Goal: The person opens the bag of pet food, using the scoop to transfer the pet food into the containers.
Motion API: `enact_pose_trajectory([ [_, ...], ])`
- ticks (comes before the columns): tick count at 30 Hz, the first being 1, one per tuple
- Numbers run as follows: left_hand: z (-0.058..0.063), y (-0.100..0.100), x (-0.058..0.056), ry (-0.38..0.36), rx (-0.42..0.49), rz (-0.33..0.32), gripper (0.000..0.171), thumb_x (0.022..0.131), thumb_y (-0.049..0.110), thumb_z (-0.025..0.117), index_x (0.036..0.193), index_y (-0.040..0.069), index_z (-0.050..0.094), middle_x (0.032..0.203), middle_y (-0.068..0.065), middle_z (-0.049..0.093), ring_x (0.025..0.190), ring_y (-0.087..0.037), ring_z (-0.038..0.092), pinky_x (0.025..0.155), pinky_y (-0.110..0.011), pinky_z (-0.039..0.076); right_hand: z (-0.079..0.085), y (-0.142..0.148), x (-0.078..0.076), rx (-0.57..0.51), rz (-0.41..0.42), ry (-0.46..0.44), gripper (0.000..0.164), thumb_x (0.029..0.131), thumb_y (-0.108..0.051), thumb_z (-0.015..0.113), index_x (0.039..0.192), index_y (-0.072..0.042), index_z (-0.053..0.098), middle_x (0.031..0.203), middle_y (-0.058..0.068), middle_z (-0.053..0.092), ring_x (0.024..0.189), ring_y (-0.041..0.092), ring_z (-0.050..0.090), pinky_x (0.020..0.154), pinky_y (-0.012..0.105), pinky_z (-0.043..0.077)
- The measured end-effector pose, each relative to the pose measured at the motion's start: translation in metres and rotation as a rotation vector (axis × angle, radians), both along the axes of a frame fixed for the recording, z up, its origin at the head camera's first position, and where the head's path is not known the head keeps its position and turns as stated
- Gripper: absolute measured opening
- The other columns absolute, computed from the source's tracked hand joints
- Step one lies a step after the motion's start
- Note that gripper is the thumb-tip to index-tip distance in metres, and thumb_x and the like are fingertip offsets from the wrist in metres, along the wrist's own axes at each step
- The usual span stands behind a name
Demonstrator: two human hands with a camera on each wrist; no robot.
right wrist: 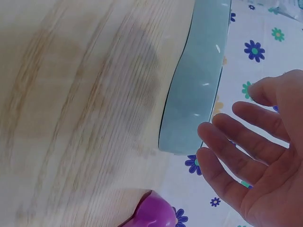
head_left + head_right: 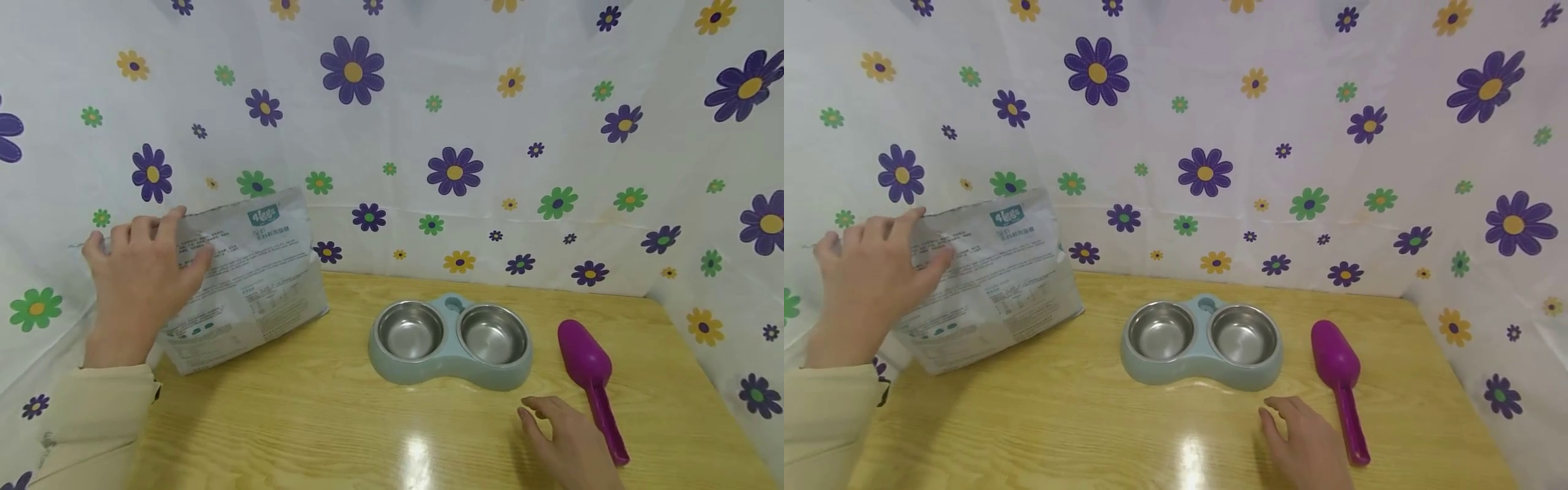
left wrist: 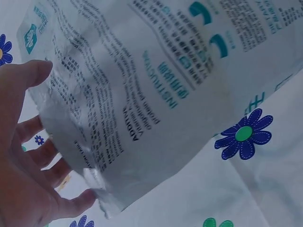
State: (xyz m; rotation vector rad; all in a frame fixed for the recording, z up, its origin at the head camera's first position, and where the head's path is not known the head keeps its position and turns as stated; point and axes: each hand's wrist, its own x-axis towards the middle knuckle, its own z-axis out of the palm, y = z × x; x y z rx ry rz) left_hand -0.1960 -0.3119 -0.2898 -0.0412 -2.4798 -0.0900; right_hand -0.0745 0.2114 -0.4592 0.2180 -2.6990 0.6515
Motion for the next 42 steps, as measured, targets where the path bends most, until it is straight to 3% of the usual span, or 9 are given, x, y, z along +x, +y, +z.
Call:
enact_pose_trajectory([
  [4,-0.009,0.002,0.002,0.112,-0.014,-0.026,0.063,0.088,0.038,0.075,0.136,0.0,0.058,0.115,-0.041,0.058,0.103,-0.061,0.05,0.106,-0.08,0.023,-0.001,-0.002,0.0,0.004,0.002,0.02,0.011,0.088,-0.014,0.079,0.098,-0.011,0.079,0.093,-0.001,0.077,0.079,0.018,0.073,0.066,0.031,0.057],
  [8,-0.014,0.007,0.008,0.177,-0.026,-0.051,0.064,0.084,0.042,0.076,0.13,0.0,0.06,0.106,-0.04,0.058,0.098,-0.059,0.048,0.104,-0.079,0.022,-0.001,-0.005,-0.001,0.011,0.009,0.033,0.01,0.087,-0.015,0.079,0.097,-0.013,0.079,0.092,-0.002,0.077,0.079,0.018,0.073,0.065,0.03,0.056],
  [17,-0.032,0.019,0.023,0.325,-0.061,-0.08,0.089,0.095,0.076,0.038,0.115,-0.008,0.061,0.091,-0.039,0.056,0.084,-0.058,0.046,0.096,-0.077,0.023,0.001,-0.008,-0.001,-0.008,-0.005,-0.003,0.009,0.089,-0.017,0.078,0.097,-0.015,0.08,0.092,-0.003,0.077,0.078,0.018,0.073,0.061,0.026,0.053],
  [28,-0.055,0.041,0.043,0.413,-0.005,-0.16,0.076,0.097,0.067,0.049,0.106,-0.008,0.058,0.084,-0.032,0.047,0.08,-0.054,0.04,0.088,-0.076,0.019,0.006,-0.012,-0.001,-0.044,0.0,-0.108,0.008,0.092,-0.019,0.076,0.099,-0.017,0.079,0.094,-0.006,0.077,0.082,0.014,0.073,0.066,0.025,0.054],
  [36,-0.079,0.062,0.068,0.453,0.002,-0.152,0.071,0.101,0.064,0.046,0.105,-0.005,0.06,0.089,-0.031,0.053,0.08,-0.049,0.04,0.081,-0.068,0.012,0.009,-0.02,-0.004,-0.189,0.066,-0.134,0.008,0.093,-0.015,0.076,0.1,-0.015,0.079,0.091,-0.01,0.076,0.08,0.004,0.07,0.066,0.022,0.055],
  [39,-0.087,0.069,0.078,0.433,-0.013,-0.147,0.069,0.103,0.064,0.043,0.103,-0.003,0.062,0.088,-0.031,0.054,0.079,-0.049,0.042,0.078,-0.068,0.013,0.014,-0.029,-0.006,-0.278,0.119,-0.141,0.01,0.093,-0.013,0.075,0.102,-0.013,0.078,0.089,-0.01,0.075,0.079,0.0,0.068,0.066,0.02,0.056],
  [42,-0.095,0.075,0.085,0.392,-0.017,-0.142,0.069,0.104,0.064,0.04,0.102,-0.001,0.063,0.087,-0.03,0.055,0.078,-0.049,0.044,0.076,-0.069,0.016,0.024,-0.044,-0.012,-0.385,0.165,-0.206,0.012,0.094,-0.016,0.074,0.105,-0.012,0.076,0.089,-0.009,0.076,0.08,-0.002,0.067,0.068,0.02,0.056],
])
